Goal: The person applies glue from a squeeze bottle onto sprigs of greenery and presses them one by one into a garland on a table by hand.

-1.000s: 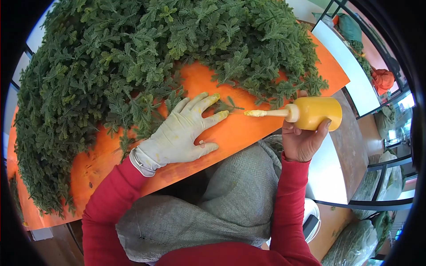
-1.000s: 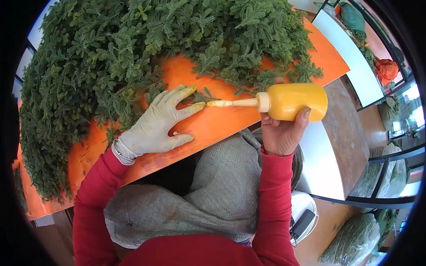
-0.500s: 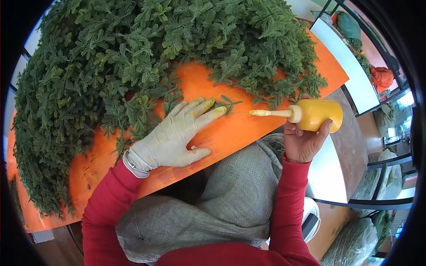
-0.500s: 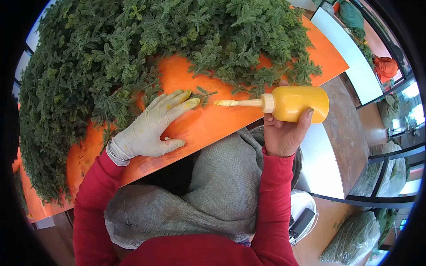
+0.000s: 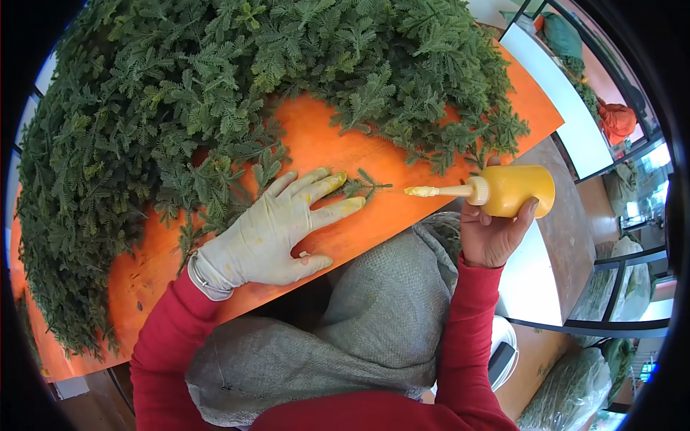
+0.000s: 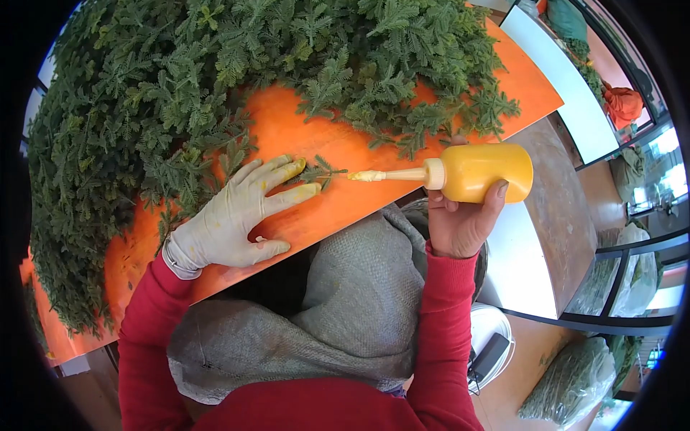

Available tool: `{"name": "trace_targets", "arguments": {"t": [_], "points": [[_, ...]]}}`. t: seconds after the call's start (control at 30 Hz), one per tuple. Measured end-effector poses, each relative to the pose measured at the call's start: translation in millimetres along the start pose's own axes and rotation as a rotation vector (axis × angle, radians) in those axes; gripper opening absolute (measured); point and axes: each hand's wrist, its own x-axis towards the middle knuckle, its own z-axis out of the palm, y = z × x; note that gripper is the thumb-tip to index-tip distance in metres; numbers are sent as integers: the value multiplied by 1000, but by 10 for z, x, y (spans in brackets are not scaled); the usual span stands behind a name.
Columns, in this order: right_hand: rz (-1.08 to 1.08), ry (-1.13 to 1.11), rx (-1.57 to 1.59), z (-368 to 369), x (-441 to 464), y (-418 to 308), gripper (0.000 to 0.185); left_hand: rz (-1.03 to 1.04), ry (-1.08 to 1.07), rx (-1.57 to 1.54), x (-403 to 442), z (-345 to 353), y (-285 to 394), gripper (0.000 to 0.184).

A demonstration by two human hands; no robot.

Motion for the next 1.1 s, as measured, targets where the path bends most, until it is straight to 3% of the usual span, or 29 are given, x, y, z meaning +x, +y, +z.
{"name": "trace_targets", "arguments": {"t": [0.2,0.4,0.6,0.83,1.1], "points": [[17,-5,21,-68,4,18,57,-12,33,-72,30,20,-69,91],[31,3,-8,-93,-20,36,56,4,55,-104,74,8,-87,83],[29,-10,-9,-134,-22,10,57,-23,66,-88,111,34,-86,71],[7,-8,-51,-149,-10,-26,57,-104,231,-236,187,237,-223,33],[-32,-53,-161,-70,-5,14,57,-191,348,-144,245,303,-133,32]]}}
